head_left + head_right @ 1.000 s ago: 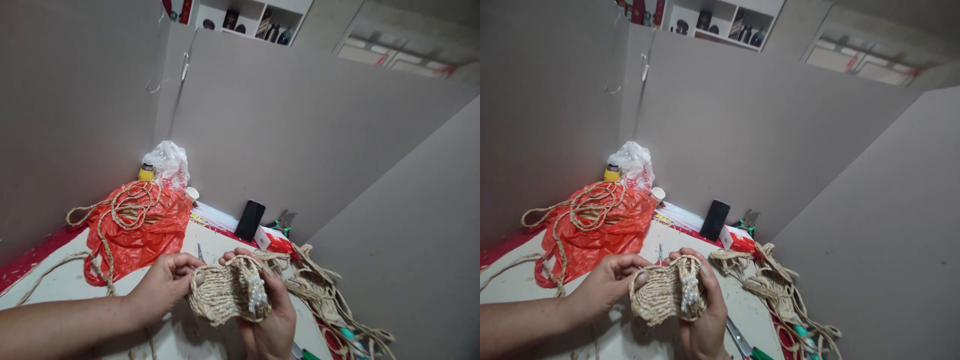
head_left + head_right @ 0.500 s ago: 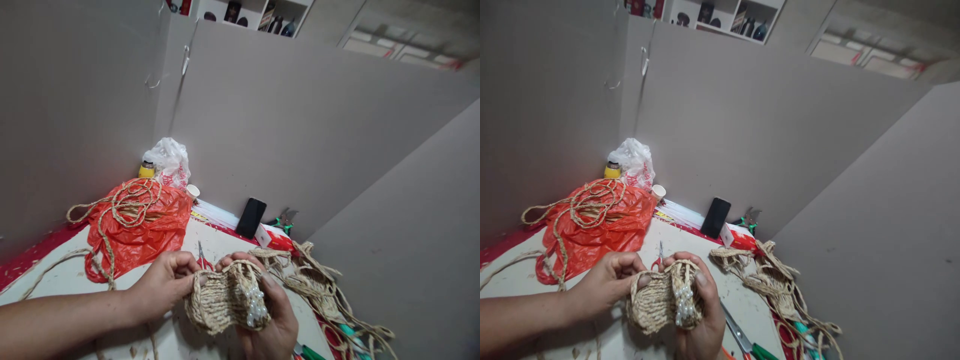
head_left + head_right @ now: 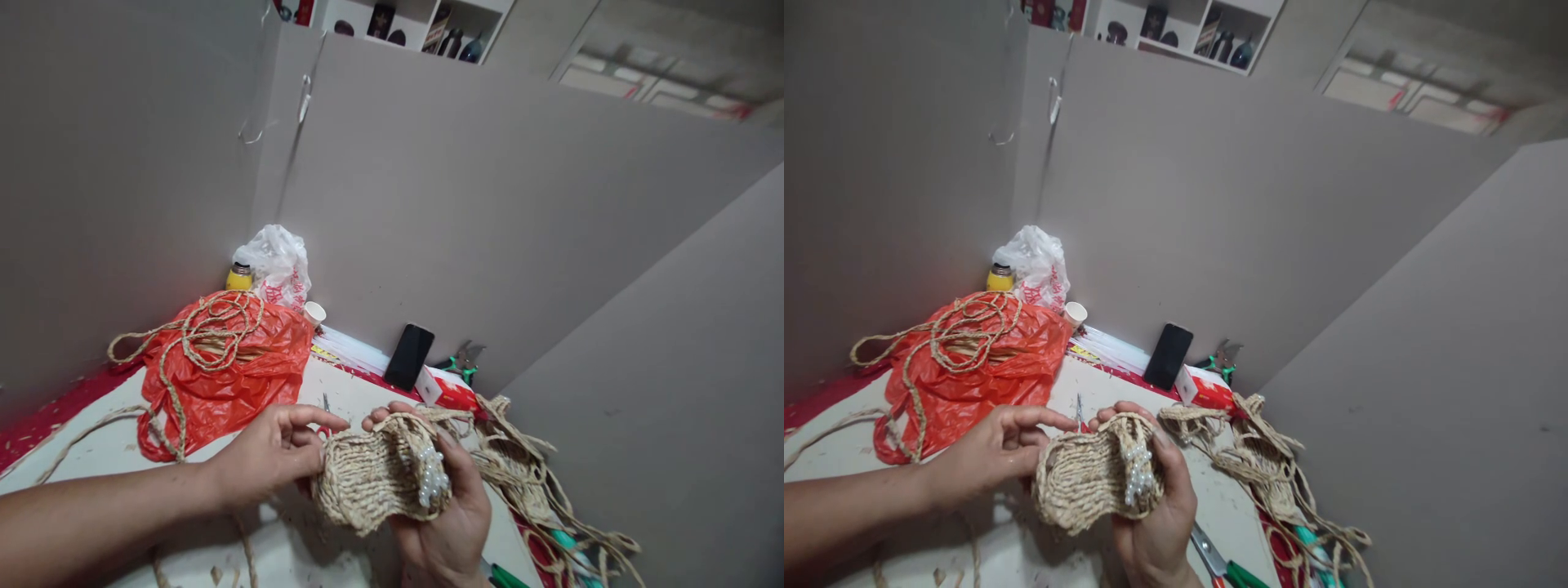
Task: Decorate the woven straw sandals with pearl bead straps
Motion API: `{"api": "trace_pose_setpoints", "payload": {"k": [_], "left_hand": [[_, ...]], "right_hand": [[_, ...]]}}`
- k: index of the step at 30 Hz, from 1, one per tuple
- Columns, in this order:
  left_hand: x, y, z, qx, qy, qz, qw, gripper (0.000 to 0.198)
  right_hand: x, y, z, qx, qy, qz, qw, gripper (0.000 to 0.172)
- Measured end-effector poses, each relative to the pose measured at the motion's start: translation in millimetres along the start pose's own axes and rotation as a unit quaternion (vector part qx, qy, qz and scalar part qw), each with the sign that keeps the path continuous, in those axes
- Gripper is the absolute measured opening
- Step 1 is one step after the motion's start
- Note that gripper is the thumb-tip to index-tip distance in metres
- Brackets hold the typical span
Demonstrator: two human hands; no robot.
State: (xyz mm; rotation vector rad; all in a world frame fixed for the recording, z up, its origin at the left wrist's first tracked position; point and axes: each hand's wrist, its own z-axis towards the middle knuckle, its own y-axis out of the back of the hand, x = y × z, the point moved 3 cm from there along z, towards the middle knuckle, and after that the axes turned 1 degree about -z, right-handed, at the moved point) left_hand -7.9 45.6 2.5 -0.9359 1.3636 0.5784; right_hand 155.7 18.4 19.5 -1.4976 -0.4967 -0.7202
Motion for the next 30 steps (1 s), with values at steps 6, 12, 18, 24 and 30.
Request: {"api": "trace_pose_setpoints", "payload": {"k": [6, 12, 18, 24, 30], "left_hand": [[0, 0.8, -1, 0.017, -0.006, 0.009, 1.0, 0.04], [-1, 2.5, 0, 0.035, 0.001, 0.003, 0.999, 0.041], [0, 1.4, 2, 0.033, 0.002, 0.014, 0.999, 0.031], [2, 1.7, 0, 0.021, -0.012, 0.016, 1.0, 0.032], [3, 1.1, -1, -0.001, -0.021, 0.017, 1.0, 0.039]], "right_hand": [[0, -2, -2, 0.008, 0.013, -0.014, 1.0, 0.029], [0, -9, -3, 0.055, 0.029, -0.002, 0.998, 0.027], [-1, -9, -6, 0.08, 0.043, 0.003, 0.996, 0.028], [-7, -13, -10, 0.085, 0.043, -0.003, 0.995, 0.028], [-9, -13, -13, 0.074, 0.054, -0.007, 0.996, 0.027]]}}
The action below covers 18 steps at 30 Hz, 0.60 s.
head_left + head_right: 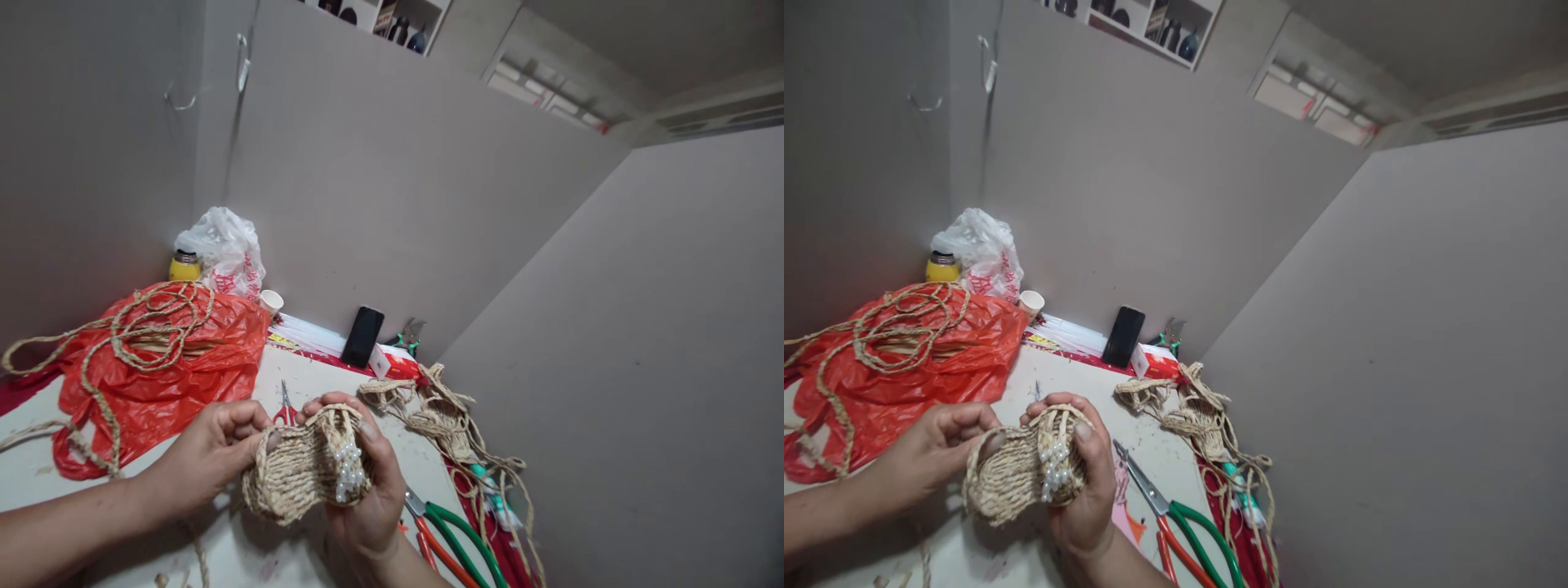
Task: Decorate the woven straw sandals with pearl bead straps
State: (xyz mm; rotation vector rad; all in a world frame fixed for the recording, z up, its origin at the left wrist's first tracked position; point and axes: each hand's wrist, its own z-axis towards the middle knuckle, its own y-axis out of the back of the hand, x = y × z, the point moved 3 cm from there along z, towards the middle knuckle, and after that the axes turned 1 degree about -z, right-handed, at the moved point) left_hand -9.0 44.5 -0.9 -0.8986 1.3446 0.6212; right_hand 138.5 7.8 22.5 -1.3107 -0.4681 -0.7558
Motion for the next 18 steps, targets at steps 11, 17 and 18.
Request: {"api": "trace_pose_setpoints", "payload": {"k": [11, 17, 18], "left_hand": [[18, 7.9, 8, 0.011, 0.042, -0.03, 0.999, 0.048], [21, -1.2, 5, 0.047, 0.052, -0.056, 0.996, 0.05], [21, -3.0, 5, 0.051, 0.053, -0.059, 0.996, 0.05]], "right_hand": [[-7, 15, 11, -0.014, -0.018, 0.013, 1.0, 0.026], [-1, 18, 12, -0.045, -0.018, -0.001, 0.999, 0.026], [-1, 19, 11, -0.05, -0.018, -0.009, 0.999, 0.026]]}}
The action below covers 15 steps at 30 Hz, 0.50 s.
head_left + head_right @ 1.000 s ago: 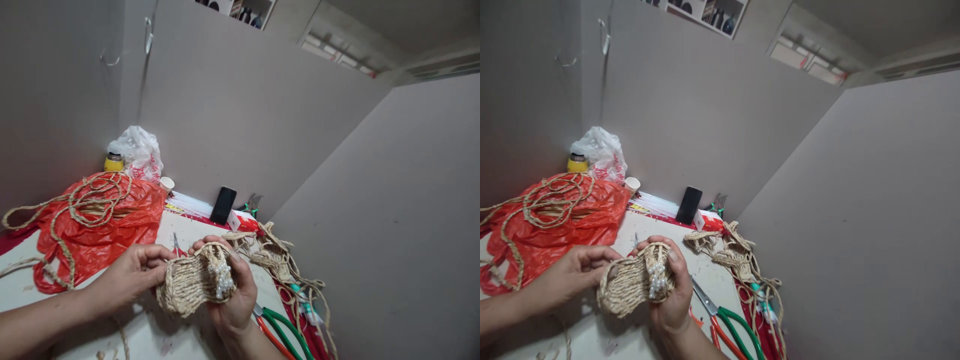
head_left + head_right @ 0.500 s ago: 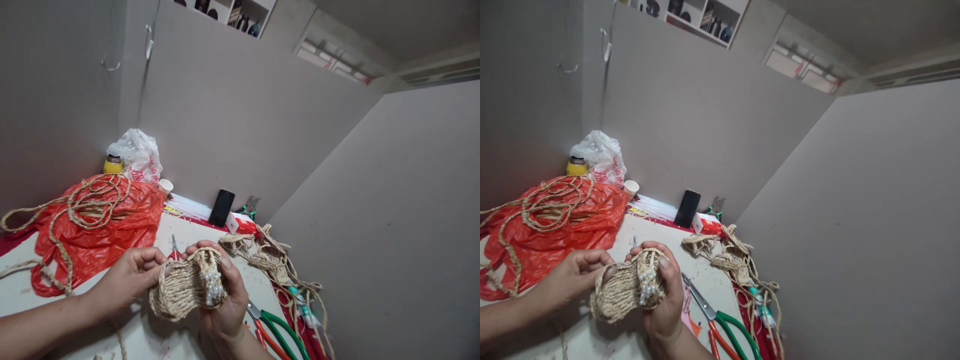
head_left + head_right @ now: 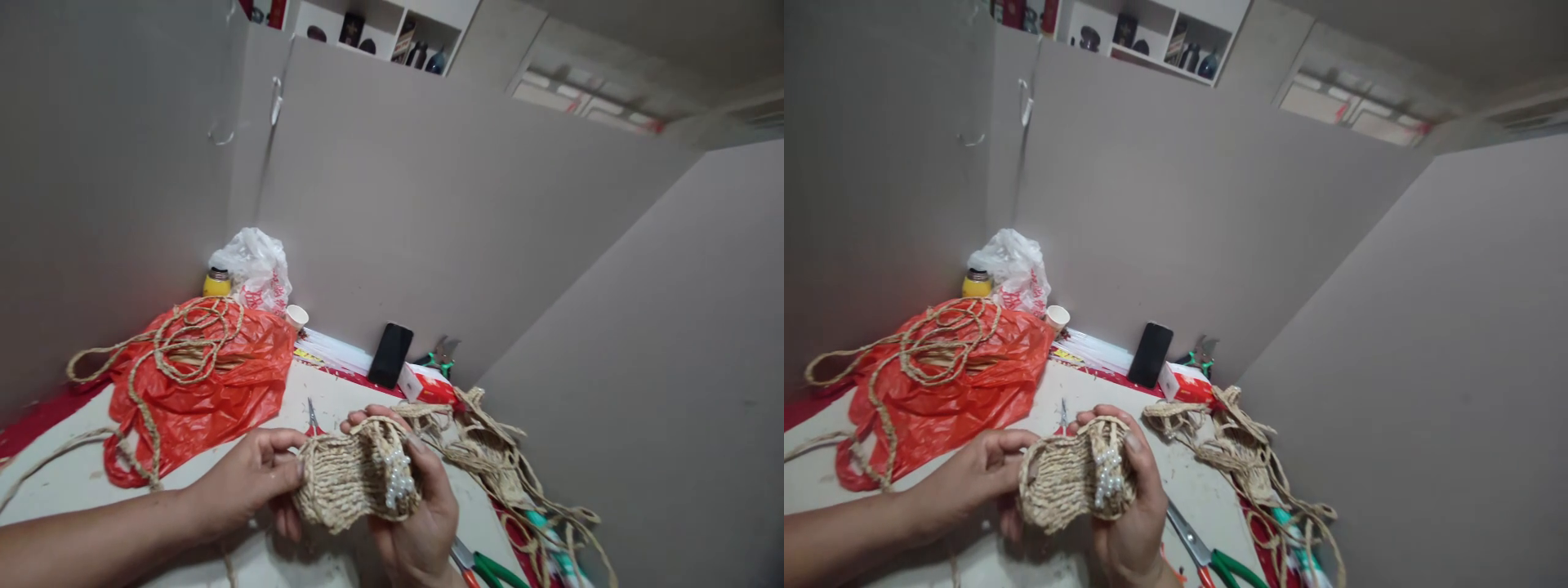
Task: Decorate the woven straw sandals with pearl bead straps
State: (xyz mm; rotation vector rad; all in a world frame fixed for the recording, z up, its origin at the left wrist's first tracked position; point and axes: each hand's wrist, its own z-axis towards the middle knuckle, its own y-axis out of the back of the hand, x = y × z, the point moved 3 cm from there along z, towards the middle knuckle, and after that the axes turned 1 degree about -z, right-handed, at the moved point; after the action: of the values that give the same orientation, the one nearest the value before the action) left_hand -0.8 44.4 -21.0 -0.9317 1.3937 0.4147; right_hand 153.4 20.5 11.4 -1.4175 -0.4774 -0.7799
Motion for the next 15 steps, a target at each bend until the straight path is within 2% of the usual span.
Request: {"api": "trace_pose_setpoints", "payload": {"k": [5, 8, 11, 13, 15], "left_hand": [[-1, -4.9, -2, -0.032, -0.001, -0.032, 0.999, 0.053], [-6, -0.3, -1, -0.077, -0.018, -0.041, 0.996, 0.054], [-10, 11.0, 3, -0.132, -0.056, -0.021, 0.989, 0.053], [-10, 18.5, 6, -0.15, -0.074, -0.016, 0.986, 0.052], [-9, 23.8, 9, -0.146, -0.08, -0.02, 0.986, 0.05]], "right_hand": [[-4, 1, 1, -0.002, -0.01, -0.055, 0.998, 0.031], [5, -7, 9, -0.037, -0.015, -0.122, 0.992, 0.04], [34, -20, 17, -0.081, -0.016, -0.201, 0.976, 0.048], [64, -26, 17, -0.084, 0.023, -0.263, 0.961, 0.047], [93, -22, 8, -0.085, 0.071, -0.349, 0.931, 0.042]]}}
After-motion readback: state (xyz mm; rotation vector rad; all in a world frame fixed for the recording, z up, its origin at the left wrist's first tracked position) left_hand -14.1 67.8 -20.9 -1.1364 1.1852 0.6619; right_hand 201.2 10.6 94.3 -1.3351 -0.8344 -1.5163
